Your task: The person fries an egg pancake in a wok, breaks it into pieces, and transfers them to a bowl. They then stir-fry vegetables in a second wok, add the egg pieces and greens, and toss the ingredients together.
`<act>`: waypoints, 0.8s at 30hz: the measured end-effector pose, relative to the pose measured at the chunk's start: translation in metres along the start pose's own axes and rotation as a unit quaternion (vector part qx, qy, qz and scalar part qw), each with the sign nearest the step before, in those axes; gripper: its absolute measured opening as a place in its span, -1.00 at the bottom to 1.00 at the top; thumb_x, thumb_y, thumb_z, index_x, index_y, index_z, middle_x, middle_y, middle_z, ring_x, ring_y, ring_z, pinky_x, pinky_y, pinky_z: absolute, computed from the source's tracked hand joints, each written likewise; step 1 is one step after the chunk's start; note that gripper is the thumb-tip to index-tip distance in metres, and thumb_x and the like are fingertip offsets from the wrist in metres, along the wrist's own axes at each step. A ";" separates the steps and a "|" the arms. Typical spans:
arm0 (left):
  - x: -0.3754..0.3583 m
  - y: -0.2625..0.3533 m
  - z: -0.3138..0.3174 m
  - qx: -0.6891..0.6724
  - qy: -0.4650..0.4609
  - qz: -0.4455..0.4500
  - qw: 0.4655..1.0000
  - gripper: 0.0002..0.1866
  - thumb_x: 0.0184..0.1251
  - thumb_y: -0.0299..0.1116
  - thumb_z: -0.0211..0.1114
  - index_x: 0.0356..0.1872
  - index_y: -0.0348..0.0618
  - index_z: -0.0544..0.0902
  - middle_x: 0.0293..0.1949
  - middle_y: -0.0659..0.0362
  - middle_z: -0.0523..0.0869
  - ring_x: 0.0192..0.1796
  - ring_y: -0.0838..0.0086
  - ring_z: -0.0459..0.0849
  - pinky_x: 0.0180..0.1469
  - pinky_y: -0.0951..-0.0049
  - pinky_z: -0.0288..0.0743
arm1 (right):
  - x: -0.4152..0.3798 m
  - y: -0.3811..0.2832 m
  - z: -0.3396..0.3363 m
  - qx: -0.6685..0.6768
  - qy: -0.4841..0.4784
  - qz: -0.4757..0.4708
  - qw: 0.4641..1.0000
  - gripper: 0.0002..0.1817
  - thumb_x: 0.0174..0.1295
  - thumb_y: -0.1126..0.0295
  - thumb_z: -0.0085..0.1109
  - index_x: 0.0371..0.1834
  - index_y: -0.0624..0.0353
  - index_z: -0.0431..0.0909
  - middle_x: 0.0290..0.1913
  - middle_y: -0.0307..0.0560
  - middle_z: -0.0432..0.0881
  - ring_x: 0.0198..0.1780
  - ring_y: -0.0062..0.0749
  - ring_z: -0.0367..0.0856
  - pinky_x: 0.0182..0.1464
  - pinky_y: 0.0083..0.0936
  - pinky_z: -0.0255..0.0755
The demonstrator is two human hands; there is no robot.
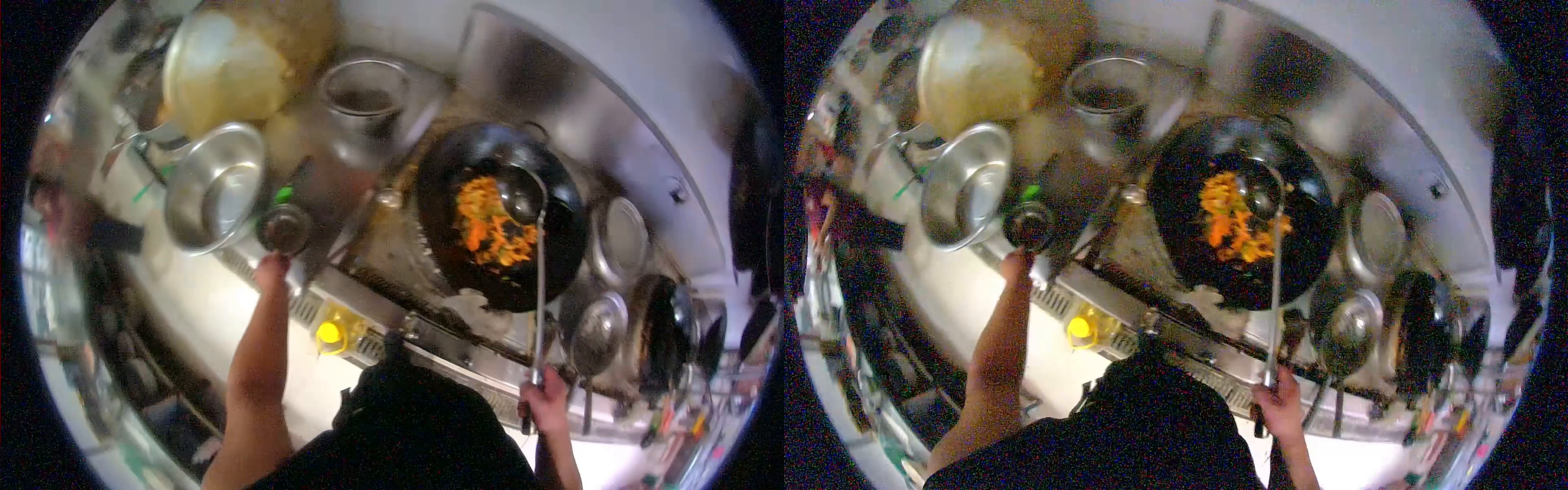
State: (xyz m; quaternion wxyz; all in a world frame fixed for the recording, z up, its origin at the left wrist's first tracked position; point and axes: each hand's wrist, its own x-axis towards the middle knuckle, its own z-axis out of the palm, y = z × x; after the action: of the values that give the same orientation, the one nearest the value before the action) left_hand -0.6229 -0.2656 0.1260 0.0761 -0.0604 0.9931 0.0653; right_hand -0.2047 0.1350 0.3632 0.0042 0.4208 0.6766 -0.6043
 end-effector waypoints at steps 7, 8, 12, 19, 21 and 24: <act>-0.008 0.001 0.014 -0.578 -0.061 -0.158 0.798 -0.72 0.18 -0.20 0.21 -0.30 -0.25 0.51 -0.45 0.13 0.60 -0.53 0.39 0.59 -0.55 0.41 0.50 | -0.012 -0.029 -0.004 -0.245 0.018 -0.006 0.969 -0.44 0.01 0.51 0.14 0.15 0.15 0.25 -0.42 0.05 0.49 -0.53 -0.46 0.46 -0.44 -0.58 0.37; -0.012 0.002 0.015 -0.578 -0.063 -0.158 0.798 -0.72 0.18 -0.20 0.21 -0.30 -0.25 0.51 -0.45 0.13 0.60 -0.53 0.39 0.59 -0.55 0.41 0.50 | -0.016 -0.036 -0.004 -0.246 0.020 -0.005 0.969 -0.44 0.01 0.51 0.14 0.15 0.15 0.25 -0.42 0.05 0.49 -0.53 -0.46 0.46 -0.44 -0.58 0.37; -0.045 0.018 0.018 -0.635 -0.053 -0.176 0.750 -0.70 0.25 -0.16 0.10 -0.37 -0.25 0.47 -0.49 0.15 0.57 -0.57 0.41 0.57 -0.61 0.42 0.46 | -0.021 -0.040 -0.009 -0.336 -0.035 -0.036 0.941 -0.30 0.01 0.46 0.09 0.29 -0.07 0.11 -0.38 0.21 0.54 -0.45 -0.12 0.56 -0.31 -0.32 0.47; -0.123 0.074 0.000 -0.656 -0.183 -0.159 0.715 -0.71 0.25 -0.17 0.05 -0.25 -0.22 0.43 -0.45 0.07 0.57 -0.56 0.35 0.60 -0.65 0.51 0.40 | 0.046 -0.021 0.011 -0.522 0.048 -0.083 0.847 -0.27 -0.01 0.43 0.03 0.33 0.03 0.05 -0.38 0.33 0.54 -0.50 0.11 0.54 -0.36 -0.21 0.46; -0.142 0.089 -0.013 -0.644 -0.195 -0.150 0.724 -0.71 0.24 -0.17 0.05 -0.25 -0.22 0.43 -0.44 0.07 0.58 -0.54 0.35 0.61 -0.65 0.50 0.40 | 0.056 -0.024 0.015 -0.536 0.086 -0.059 0.838 -0.26 -0.01 0.44 0.03 0.33 0.01 0.03 -0.43 0.31 0.55 -0.51 0.15 0.52 -0.34 -0.17 0.46; -0.165 0.100 -0.004 -0.589 -0.280 -0.095 0.752 -0.72 0.25 -0.18 0.05 -0.27 -0.23 0.43 -0.42 0.05 0.60 -0.52 0.26 0.63 -0.61 0.41 0.46 | 0.055 -0.023 0.011 -0.503 0.106 -0.097 0.852 -0.23 -0.02 0.42 0.05 0.35 -0.01 0.00 -0.51 0.27 0.55 -0.50 0.11 0.55 -0.32 -0.14 0.46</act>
State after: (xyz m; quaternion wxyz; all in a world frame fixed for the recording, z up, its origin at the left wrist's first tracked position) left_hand -0.4746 -0.1496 0.1679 0.3055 -0.1662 0.6818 0.6435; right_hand -0.2588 0.1590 0.3506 0.0852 0.3548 0.9219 -0.1305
